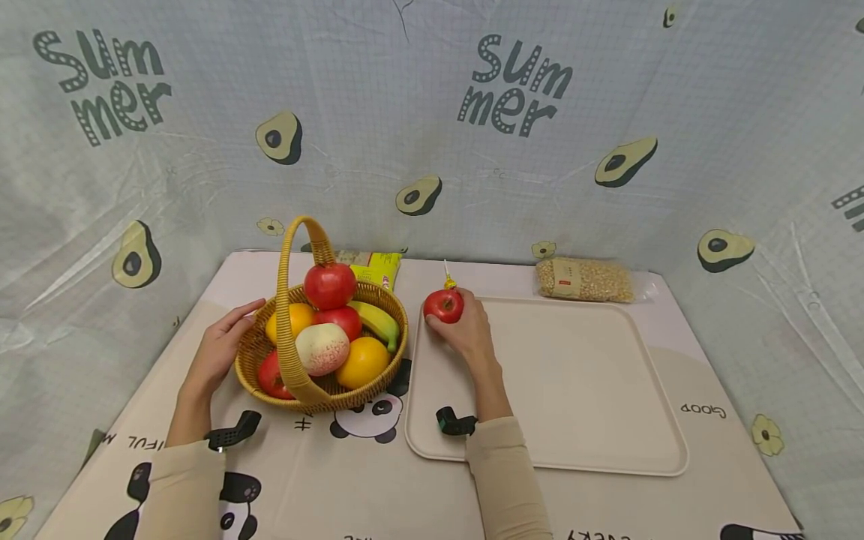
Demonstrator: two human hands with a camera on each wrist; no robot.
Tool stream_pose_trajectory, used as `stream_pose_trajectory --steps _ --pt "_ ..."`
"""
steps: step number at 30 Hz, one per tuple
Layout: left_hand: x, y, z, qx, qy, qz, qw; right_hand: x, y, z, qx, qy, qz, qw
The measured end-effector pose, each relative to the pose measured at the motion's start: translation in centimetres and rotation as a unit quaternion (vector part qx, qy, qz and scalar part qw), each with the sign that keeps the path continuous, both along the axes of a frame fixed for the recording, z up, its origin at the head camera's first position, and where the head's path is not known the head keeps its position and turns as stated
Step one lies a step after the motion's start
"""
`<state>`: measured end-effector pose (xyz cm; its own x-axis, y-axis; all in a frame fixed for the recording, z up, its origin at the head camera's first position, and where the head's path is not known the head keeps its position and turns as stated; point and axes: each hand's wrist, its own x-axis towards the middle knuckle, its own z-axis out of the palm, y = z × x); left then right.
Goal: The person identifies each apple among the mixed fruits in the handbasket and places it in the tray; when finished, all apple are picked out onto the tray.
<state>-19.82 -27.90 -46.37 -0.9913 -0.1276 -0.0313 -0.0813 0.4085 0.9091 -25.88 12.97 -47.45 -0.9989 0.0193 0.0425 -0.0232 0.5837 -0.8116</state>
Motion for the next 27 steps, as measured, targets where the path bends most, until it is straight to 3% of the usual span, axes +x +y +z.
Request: stream_pose_trajectory --steps 13,27 --pt "0.0 0.1 0.0 -0.007 0.008 -0.001 0.9999 -0.1 -0.3 -0.3 0.022 -0.008 -0.001 1.000" --pt "0.1 0.2 0.3 -0.007 0.006 0.002 1.0000 0.2 0.0 1.0 0.016 0.006 -0.009 1.000"
